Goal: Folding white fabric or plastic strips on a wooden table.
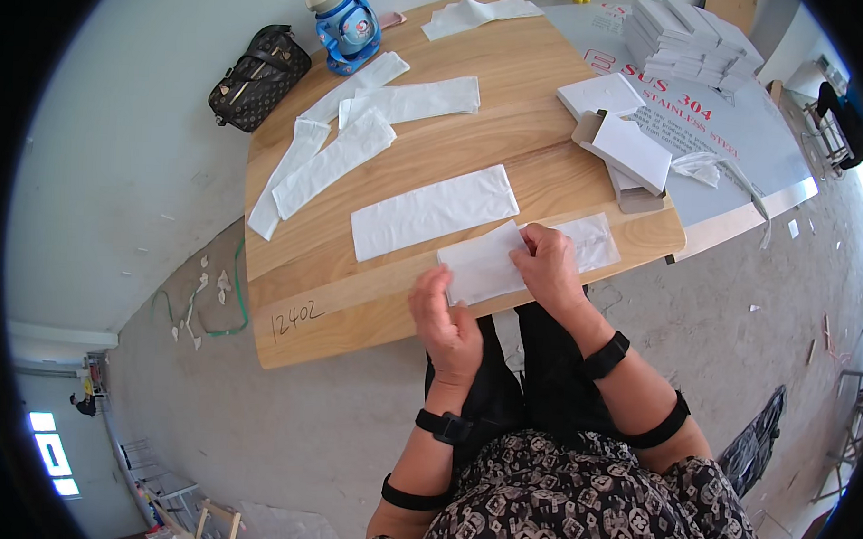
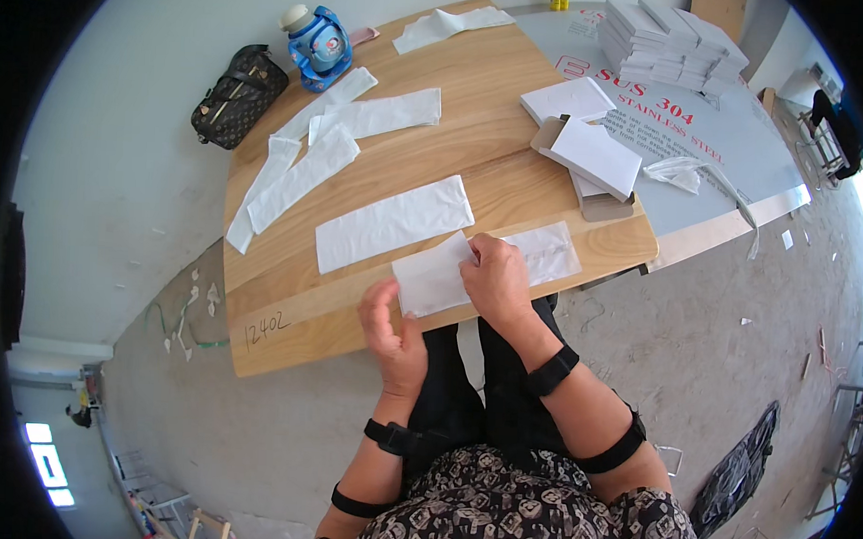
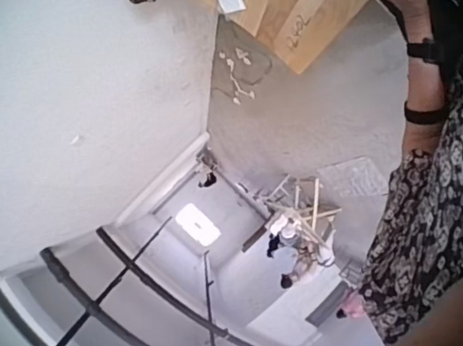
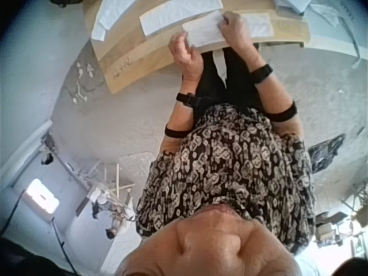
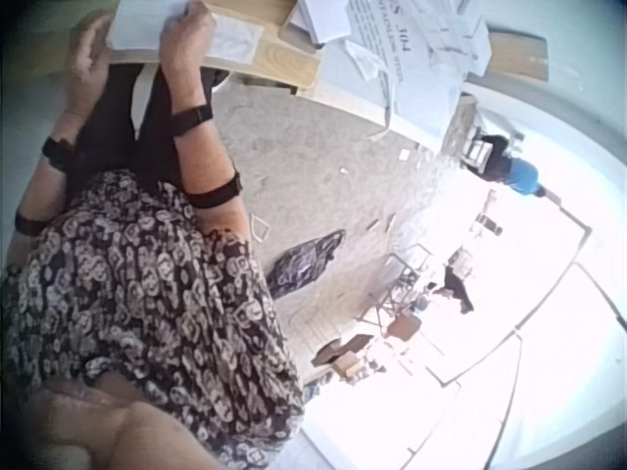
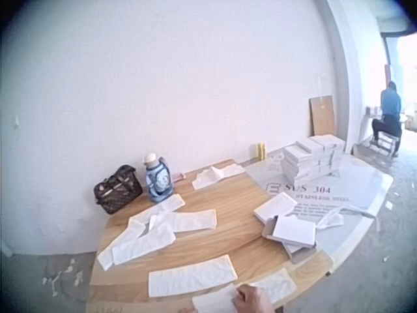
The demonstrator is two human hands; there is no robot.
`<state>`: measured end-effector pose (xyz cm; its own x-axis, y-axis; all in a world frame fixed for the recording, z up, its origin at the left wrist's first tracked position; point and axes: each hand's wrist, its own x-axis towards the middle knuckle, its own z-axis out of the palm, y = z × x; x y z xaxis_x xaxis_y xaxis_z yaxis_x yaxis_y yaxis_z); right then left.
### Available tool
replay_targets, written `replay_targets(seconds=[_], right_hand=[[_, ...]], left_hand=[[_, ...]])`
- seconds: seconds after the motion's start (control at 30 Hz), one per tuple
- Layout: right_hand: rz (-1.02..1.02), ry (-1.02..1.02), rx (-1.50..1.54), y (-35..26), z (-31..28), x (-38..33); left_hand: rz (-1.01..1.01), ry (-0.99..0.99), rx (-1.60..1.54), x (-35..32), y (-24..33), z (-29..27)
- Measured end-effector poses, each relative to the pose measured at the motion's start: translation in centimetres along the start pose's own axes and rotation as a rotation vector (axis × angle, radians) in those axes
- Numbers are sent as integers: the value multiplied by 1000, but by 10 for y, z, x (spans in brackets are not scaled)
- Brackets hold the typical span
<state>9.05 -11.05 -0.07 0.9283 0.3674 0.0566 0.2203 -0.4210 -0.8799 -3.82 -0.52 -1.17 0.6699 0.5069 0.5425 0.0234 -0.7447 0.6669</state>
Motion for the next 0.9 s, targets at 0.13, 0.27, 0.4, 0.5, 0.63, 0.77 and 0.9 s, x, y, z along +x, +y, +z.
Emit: replay_targets(seconds=[0.13,0.27,0.4,0.5,0.63,0.77,0.9], right_hand=[[48,2,-96,1,2,-1],[50,15,-102,7,7,-2],[16,23,-122,6,7,-3],[2,-5,-121,10,3,-1],[-39,8,-275,7,-5,-8],[-378,-6,-402,-6,-14,-21],[-581,-307,-608,9,-8,-32]], left_hand=[[-6,-200,290,7,-13,-8],[-23,-439,398,11,-9,-4],[-23,-576,460,11,-15,-5],[-18,-624,473,10,-16,-3],[3,-660,523,11,-14,-5],[19,-658,542,10,-14,-6],[1,-675,534,13,-8,-7]])
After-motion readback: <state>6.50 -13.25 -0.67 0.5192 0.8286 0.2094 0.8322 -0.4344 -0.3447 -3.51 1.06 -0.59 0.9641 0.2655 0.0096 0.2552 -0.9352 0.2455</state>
